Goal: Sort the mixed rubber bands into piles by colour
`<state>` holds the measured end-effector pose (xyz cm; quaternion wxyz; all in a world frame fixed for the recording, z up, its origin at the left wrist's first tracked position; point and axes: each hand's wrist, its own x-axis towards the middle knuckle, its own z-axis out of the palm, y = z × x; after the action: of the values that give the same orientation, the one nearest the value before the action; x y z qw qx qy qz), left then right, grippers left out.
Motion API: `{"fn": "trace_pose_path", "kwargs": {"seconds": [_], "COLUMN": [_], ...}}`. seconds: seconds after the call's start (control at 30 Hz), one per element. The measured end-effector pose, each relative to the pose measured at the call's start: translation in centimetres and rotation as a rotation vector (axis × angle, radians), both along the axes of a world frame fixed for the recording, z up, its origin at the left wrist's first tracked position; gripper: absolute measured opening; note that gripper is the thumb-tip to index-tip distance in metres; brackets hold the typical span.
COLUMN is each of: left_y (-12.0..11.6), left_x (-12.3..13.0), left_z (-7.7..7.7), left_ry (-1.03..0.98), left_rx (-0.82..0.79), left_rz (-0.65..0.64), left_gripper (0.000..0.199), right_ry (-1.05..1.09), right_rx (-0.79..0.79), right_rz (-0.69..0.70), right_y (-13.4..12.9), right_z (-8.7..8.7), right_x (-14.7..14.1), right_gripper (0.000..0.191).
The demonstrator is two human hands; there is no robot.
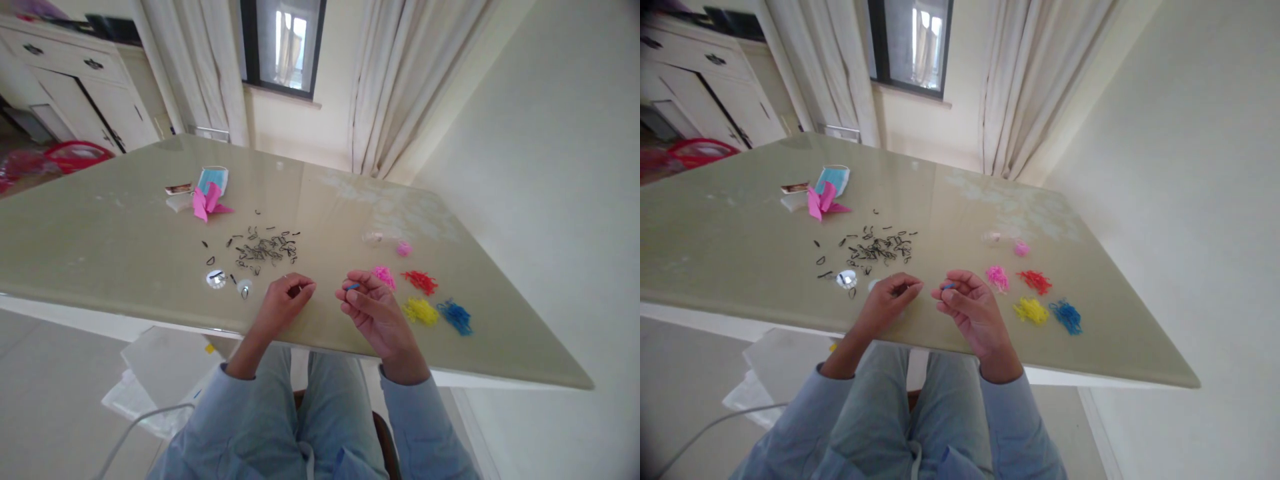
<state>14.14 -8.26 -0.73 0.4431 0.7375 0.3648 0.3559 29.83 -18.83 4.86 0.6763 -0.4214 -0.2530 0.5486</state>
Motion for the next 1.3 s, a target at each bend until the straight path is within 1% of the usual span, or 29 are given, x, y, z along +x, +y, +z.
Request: {"fn": "trace_pose_path", "kwargs": {"seconds": [0.1, 0.2, 0.37, 0.57, 0.77, 0.9, 1.03, 1.17, 1.3], "left_y": [0.1, 0.1, 0.0, -0.2, -0.3, -0.3, -0.2, -0.2, -0.1], "left_x": [-0.1, -0.1, -0.2, -0.2, -0.4, -0.5, -0.6, -0.6, -0.6], "left_z": [-0.1, -0.2, 0.0, 0.5, 0.4, 0.3, 0.2, 0.2, 0.0], "left_ry": [0.007, 0.015, 0.035, 0.028, 0.051, 0.059, 0.058, 0.055, 0.081], "left_rx": [-0.002, -0.02, -0.048, -0.048, -0.038, -0.047, -0.061, -0.051, -0.028], "left_rz": [0.006, 0.01, 0.027, 0.042, 0.067, 0.072, 0.082, 0.086, 0.08], "left_gripper": [0.024, 0.026, 0.029, 0.031, 0.03, 0.031, 0.028, 0.026, 0.028], "right_ry": [0.022, 0.045, 0.063, 0.028, 0.019, 0.001, -0.083, -0.145, -0.294], "right_rx": [0.022, 0.048, 0.059, 0.076, 0.067, 0.041, 0.013, -0.021, -0.087], "right_rz": [-0.027, -0.063, -0.132, -0.156, -0.222, -0.302, -0.404, -0.561, -0.729], "right_y": [-1.1, -1.9, -3.2, -4.5, -6.2, -7.4, -8.6, -10.3, -12.0], "right_z": [-0.1, 0.2, 0.7, 0.4, 0.0, -0.2, -0.7, -1.4, -2.1], "right_x": [0.0, 0.1, 0.6, 1.7, 3.1, 4.2, 5.3, 6.9, 10.0], "right_gripper": [0.028, 0.025, 0.025, 0.024, 0.02, 0.02, 0.019, 0.02, 0.024]}}
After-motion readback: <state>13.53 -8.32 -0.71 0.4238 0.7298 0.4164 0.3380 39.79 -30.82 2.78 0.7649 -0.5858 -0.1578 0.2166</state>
